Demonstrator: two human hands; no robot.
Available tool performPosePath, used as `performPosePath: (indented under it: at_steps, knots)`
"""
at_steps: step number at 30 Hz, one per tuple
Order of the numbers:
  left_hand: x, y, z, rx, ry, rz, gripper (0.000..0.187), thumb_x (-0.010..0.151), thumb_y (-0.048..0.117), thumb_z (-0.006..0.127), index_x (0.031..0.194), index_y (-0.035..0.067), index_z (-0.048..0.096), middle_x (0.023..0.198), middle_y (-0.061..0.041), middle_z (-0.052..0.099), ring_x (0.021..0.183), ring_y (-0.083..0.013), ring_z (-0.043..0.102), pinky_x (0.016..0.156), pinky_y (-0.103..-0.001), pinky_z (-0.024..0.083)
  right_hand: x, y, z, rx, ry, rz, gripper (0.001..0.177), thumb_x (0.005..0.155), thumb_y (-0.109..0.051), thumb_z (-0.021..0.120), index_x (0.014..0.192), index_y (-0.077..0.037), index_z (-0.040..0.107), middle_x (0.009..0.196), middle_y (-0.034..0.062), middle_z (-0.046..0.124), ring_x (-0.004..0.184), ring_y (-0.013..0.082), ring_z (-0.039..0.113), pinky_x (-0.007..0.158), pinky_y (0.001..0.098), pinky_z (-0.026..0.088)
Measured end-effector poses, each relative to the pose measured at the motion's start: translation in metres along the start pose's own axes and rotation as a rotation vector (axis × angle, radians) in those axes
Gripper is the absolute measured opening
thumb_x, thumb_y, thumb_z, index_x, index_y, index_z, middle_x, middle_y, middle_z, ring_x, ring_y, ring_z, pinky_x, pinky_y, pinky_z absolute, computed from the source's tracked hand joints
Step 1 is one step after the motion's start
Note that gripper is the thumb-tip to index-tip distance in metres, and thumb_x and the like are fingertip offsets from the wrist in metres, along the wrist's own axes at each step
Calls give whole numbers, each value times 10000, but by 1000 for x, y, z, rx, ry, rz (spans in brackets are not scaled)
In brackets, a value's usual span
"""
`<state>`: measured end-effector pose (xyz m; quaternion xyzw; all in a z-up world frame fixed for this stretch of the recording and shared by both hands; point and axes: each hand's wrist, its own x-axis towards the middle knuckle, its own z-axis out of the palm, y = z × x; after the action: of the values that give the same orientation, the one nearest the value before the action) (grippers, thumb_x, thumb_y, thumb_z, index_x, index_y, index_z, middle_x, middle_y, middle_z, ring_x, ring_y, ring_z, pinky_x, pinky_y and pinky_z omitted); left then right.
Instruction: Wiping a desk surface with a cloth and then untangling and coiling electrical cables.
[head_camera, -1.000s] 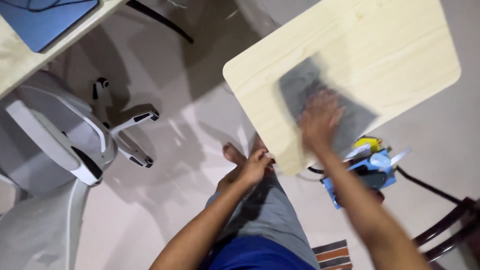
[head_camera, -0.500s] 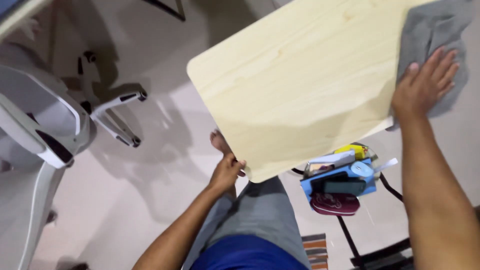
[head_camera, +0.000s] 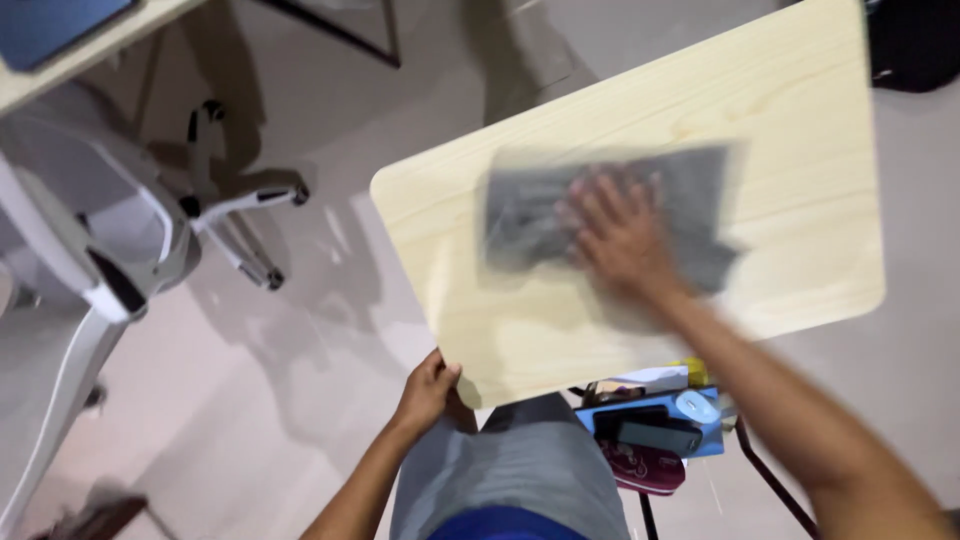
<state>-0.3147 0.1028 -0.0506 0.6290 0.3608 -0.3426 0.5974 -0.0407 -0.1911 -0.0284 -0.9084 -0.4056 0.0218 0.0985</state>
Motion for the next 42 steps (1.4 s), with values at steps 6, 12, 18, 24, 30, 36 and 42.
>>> performPosePath:
  at_steps: [6,12,18,24,30,36,42]
  knots:
    - [-3,5,6,129,66,-54,360,1013,227,590,1307,21,622,1072,-84,760,961,-139,688,862,-300,549,33,164,-51,79,-3,974,643,1198,-332,314,1761,-78,134,1794,189,10,1647,425,-17,1294,648,-37]
    - [9,-20,5,-49,-34,75,290,1026,184,588,1224,-23,630,1018,-101,733,914,-129,663,835,-314,552,95,79,-26,127,-147,665,594,1112,-304,292,1694,-198,238,1789,85,83,1619,367,-33,1239,678,-96]
    - [0,-1,10,20,41,30,284,978,180,591,1213,22,614,951,-85,743,816,-165,725,754,-329,585,168,-75,36,163,87,58,440,1006,-364,614,1381,-136,578,1301,207,571,1364,417,440,1168,708,155]
    - [-11,25,9,64,46,-35,244,993,200,592,1164,31,632,930,-96,747,809,-169,720,756,-327,569,209,-143,27,350,70,-43,251,1002,-293,646,1213,-156,646,1098,128,594,1145,321,555,1157,595,309]
    - [-4,1,14,39,86,58,254,984,176,605,1194,36,637,982,-39,749,894,-116,703,797,-300,536,205,-93,32,326,90,-157,344,1041,-294,585,1307,-96,677,1108,161,659,1075,342,601,1093,552,373]
    - [-10,20,14,-25,85,-110,261,1007,210,592,1186,26,639,827,-65,670,650,-126,608,582,-301,519,156,79,15,232,87,163,301,1114,-266,502,1218,-99,731,1182,165,692,1194,370,597,1223,643,246]
    - [-15,36,15,-52,103,-169,324,994,209,572,1281,66,613,815,-23,681,600,-90,582,549,-278,506,70,186,-37,44,44,445,363,1152,-155,403,1420,-1,592,1547,254,504,1504,449,337,1191,686,53]
